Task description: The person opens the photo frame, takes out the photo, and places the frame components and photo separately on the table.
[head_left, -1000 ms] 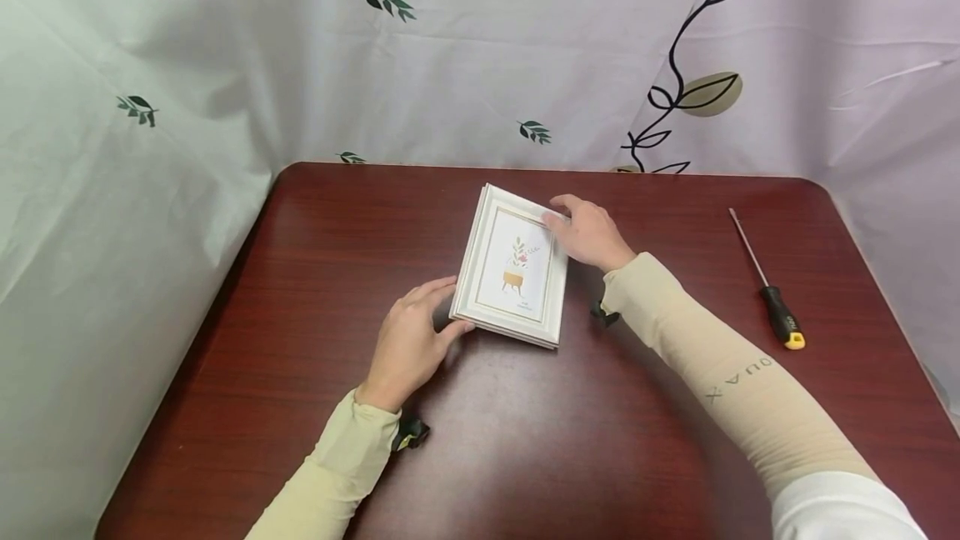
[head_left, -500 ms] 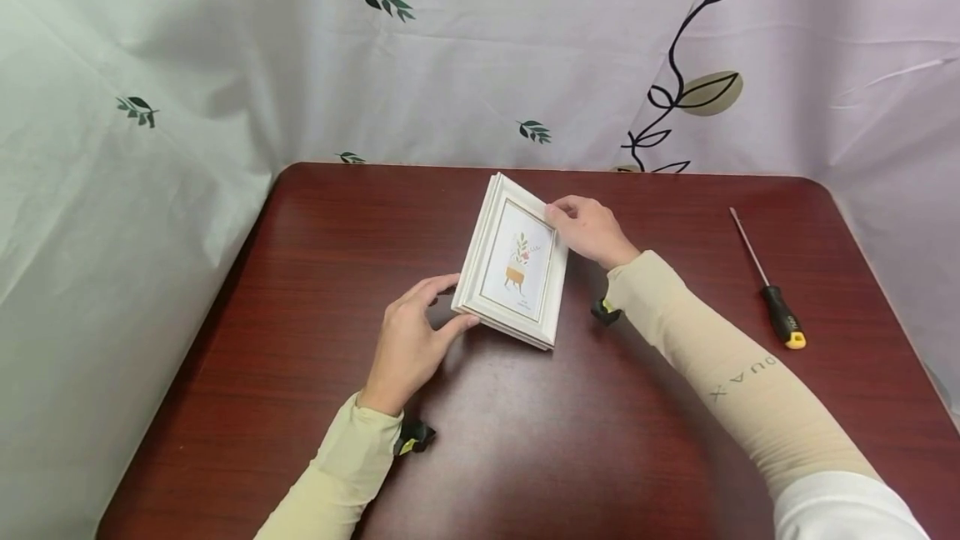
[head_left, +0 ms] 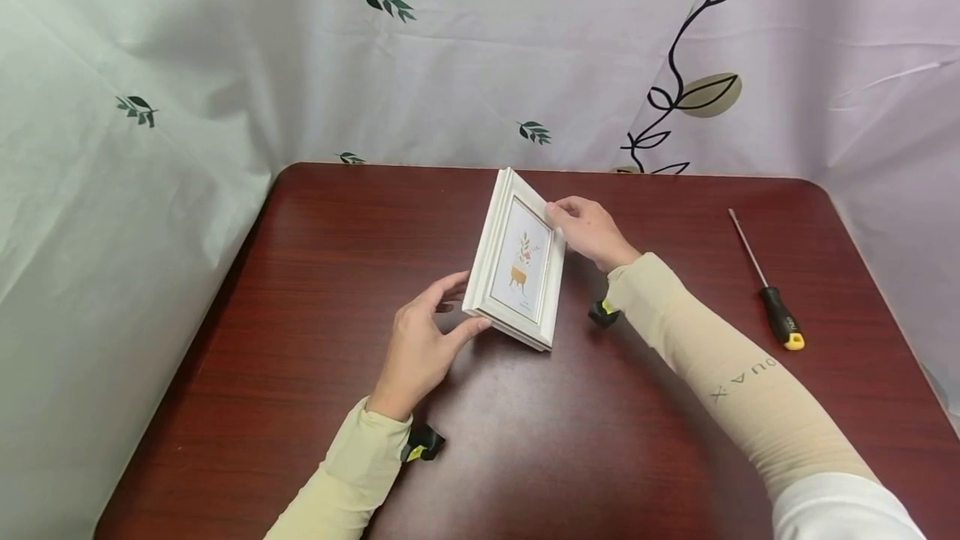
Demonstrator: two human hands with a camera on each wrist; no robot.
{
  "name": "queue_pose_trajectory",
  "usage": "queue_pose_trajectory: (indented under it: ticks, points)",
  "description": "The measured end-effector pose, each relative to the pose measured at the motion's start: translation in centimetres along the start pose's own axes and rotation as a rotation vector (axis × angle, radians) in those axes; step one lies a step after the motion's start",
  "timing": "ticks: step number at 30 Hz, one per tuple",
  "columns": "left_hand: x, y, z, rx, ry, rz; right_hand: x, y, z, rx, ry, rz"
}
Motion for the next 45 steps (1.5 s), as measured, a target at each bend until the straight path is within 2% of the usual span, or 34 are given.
queue_pose_trajectory:
  ticks: [7,12,20,25,27,29,32,36,42,45]
  points:
    - [0.1,-0.6,-0.3,0.035,-0.003,0.021,0.0,-0.1,-0.1,-0.089,-0.028,-0.009]
    - [0.1,-1.2,-0.3,0.074,0.013,0.059,0.0,0.0,0.0,-0.155,-0.049,-0.007]
    - [0.5,-2.4,0.1,0.223,0.100,0.123,0.1,-0.1,0.6,-0.319,-0.057,-0.006]
    - [0.7,-3.3,0.4,0.389,0.180,0.169,0.2,0.0,0.9,-0.363,-0.057,0.010]
    - [0.8,-3.6,0.6,0.421,0.221,0.187,0.2,0.1,1.1,-0.365,-0.055,0.018]
    - [0.8,-3.8,0.8,0.424,0.265,0.216,0.2,0.1,1.2,-0.371,-0.055,0.025]
    - [0.9,-4.1,1.1,0.370,0.319,0.268,0.2,0.1,1.2,-0.386,-0.060,0.030]
    - [0.8,-4.5,1.5,0.332,0.339,0.318,0.2,0.0,1.2,-0.436,-0.066,0.046]
    - [0.8,-5.5,1.6,0.613,0.389,0.405,0.0,-0.1,1.0,-0.553,-0.089,0.042]
    - [0.8,-5.9,1.5,0.691,0.408,0.432,0.0,-0.3,1.0,-0.601,-0.093,0.056]
Point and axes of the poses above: each hand's wrist, its own x-axis away from the middle knuckle, its own y-axis out of the back of the hand, z = x × y, the point moved 5 cm from there along -x, towards the middle knuckle, and after that the axes turned 2 degrees about z, right-handed, at the moved point
